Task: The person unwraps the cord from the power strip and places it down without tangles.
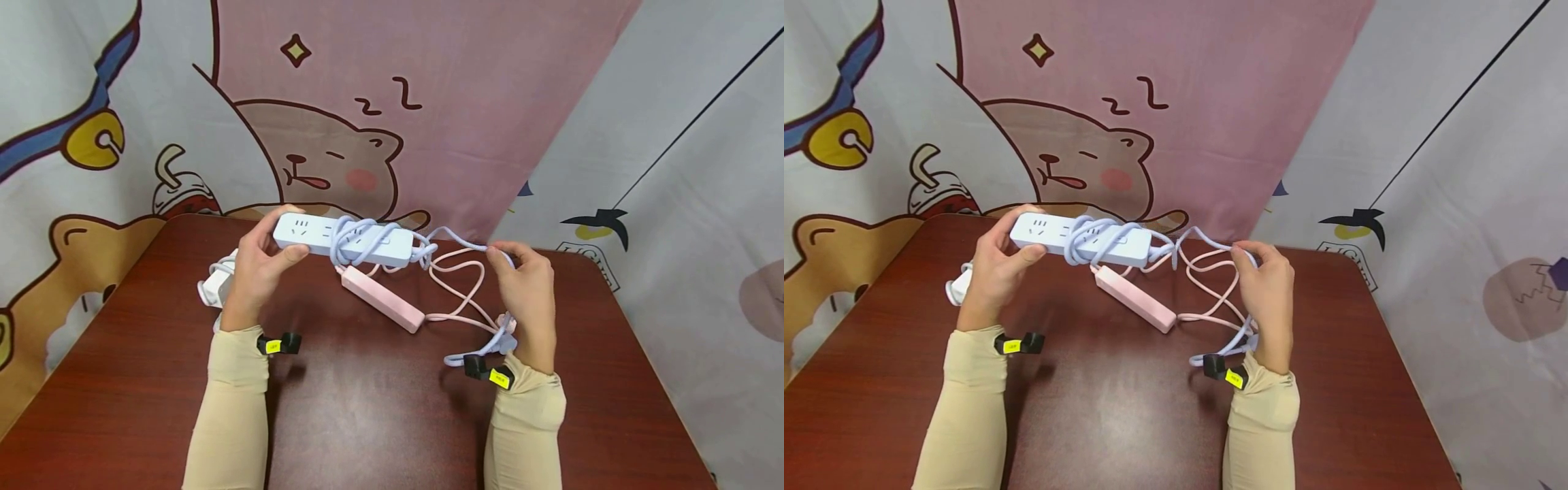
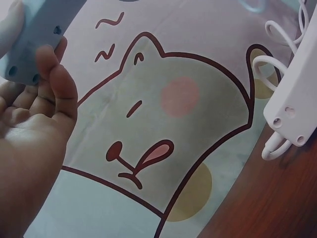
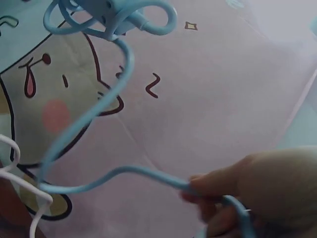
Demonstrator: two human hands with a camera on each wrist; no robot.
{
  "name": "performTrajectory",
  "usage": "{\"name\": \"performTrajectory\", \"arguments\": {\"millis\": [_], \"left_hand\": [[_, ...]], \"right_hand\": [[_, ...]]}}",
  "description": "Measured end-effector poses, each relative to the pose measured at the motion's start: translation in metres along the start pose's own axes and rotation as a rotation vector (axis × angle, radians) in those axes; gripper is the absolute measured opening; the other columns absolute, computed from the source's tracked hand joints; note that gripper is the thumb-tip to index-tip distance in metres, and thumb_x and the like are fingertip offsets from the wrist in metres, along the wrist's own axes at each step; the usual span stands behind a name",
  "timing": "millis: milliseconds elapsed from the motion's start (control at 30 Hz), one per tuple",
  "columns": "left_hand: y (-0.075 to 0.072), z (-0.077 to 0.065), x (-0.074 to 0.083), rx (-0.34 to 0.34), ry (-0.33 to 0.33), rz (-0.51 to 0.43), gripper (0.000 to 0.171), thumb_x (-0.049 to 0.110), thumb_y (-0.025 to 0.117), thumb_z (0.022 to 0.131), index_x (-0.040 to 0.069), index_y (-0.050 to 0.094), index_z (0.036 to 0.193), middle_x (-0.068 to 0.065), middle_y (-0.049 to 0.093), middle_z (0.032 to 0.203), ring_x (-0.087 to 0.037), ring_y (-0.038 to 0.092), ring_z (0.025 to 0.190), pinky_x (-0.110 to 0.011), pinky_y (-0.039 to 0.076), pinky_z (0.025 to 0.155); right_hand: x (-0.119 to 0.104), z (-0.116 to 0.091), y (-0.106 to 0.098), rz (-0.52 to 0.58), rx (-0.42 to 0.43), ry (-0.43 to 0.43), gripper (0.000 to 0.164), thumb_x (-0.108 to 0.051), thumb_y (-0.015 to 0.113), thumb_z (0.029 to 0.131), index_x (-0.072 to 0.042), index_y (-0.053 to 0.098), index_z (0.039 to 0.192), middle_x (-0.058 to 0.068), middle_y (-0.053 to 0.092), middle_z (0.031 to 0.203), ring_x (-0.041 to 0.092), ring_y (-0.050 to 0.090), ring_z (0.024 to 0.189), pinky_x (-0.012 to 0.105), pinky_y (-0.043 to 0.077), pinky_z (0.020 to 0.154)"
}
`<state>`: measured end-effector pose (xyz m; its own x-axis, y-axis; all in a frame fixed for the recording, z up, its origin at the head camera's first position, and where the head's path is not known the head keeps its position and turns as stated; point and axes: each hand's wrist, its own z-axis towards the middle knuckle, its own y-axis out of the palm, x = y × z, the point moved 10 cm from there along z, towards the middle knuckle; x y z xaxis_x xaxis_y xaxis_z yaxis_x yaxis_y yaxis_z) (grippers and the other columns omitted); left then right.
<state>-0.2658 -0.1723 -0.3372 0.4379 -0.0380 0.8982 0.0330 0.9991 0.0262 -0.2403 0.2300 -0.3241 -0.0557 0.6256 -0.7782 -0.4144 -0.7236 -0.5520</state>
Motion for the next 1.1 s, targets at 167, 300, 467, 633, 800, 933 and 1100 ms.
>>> {"name": "performTrajectory", "arguments": {"millis": [167, 300, 467, 633, 800, 933, 1100], "left_hand": [[-0.001, 0.001, 0.001, 0.02, 0.005, -0.025, 0.048, -0.006, 0.074, 0.087, 0.003, 0.06, 0.133, 0.0, 0.064, 0.111, -0.008, 0.06, 0.093, -0.015, 0.053, 0.076], [-0.005, 0.001, 0.0, 0.058, 0.015, -0.047, 0.05, -0.007, 0.074, 0.087, 0.001, 0.059, 0.134, 0.0, 0.063, 0.112, -0.008, 0.059, 0.095, -0.015, 0.053, 0.078], [-0.005, 0.002, -0.001, 0.053, 0.008, -0.051, 0.05, -0.006, 0.074, 0.087, 0.005, 0.06, 0.134, 0.0, 0.063, 0.113, -0.008, 0.059, 0.096, -0.015, 0.053, 0.078], [-0.001, 0.002, 0.0, 0.034, 0.006, -0.029, 0.048, -0.006, 0.074, 0.088, 0.008, 0.061, 0.132, 0.0, 0.063, 0.112, -0.007, 0.059, 0.093, -0.015, 0.052, 0.077], [-0.001, 0.001, -0.001, 0.039, 0.001, -0.019, 0.048, -0.005, 0.074, 0.088, 0.006, 0.06, 0.133, 0.0, 0.063, 0.112, -0.008, 0.059, 0.093, -0.015, 0.053, 0.076], [-0.001, 0.001, -0.002, 0.038, -0.004, -0.019, 0.05, -0.006, 0.074, 0.088, 0.001, 0.058, 0.134, 0.0, 0.063, 0.112, -0.008, 0.059, 0.093, -0.015, 0.053, 0.077], [-0.002, 0.001, -0.002, 0.038, 0.001, -0.019, 0.051, -0.005, 0.073, 0.089, -0.002, 0.055, 0.136, 0.0, 0.062, 0.113, -0.008, 0.06, 0.094, -0.015, 0.053, 0.077]], "right_hand": [[0.008, -0.002, 0.016, -0.135, -0.216, 0.051, 0.027, -0.024, 0.062, 0.101, -0.009, 0.073, 0.12, 0.013, 0.066, 0.089, 0.018, 0.05, 0.076, 0.028, 0.04, 0.066], [0.018, -0.008, 0.026, -0.237, -0.428, 0.089, 0.029, -0.021, 0.058, 0.101, -0.005, 0.069, 0.123, 0.01, 0.066, 0.08, 0.018, 0.057, 0.075, 0.03, 0.043, 0.068], [0.026, -0.022, 0.04, -0.306, -0.648, 0.112, 0.033, -0.016, 0.055, 0.101, -0.001, 0.063, 0.13, 0.017, 0.069, 0.107, 0.025, 0.06, 0.093, 0.03, 0.045, 0.076], [0.005, -0.028, 0.056, -0.348, -0.663, -0.009, 0.04, -0.02, 0.058, 0.101, 0.0, 0.059, 0.136, 0.023, 0.065, 0.131, 0.036, 0.061, 0.116, 0.048, 0.05, 0.095], [-0.024, -0.026, 0.079, -0.263, -0.57, -0.183, 0.04, -0.022, 0.06, 0.102, -0.002, 0.061, 0.136, 0.019, 0.066, 0.134, 0.036, 0.062, 0.125, 0.053, 0.048, 0.106], [-0.045, -0.03, 0.099, -0.112, -0.536, -0.281, 0.038, -0.022, 0.063, 0.101, -0.005, 0.063, 0.136, 0.013, 0.067, 0.136, 0.032, 0.064, 0.125, 0.05, 0.049, 0.106], [-0.06, -0.035, 0.113, -0.016, -0.493, -0.365, 0.023, -0.017, 0.064, 0.101, -0.007, 0.072, 0.12, 0.008, 0.075, 0.113, 0.023, 0.07, 0.102, 0.043, 0.054, 0.092]]}}
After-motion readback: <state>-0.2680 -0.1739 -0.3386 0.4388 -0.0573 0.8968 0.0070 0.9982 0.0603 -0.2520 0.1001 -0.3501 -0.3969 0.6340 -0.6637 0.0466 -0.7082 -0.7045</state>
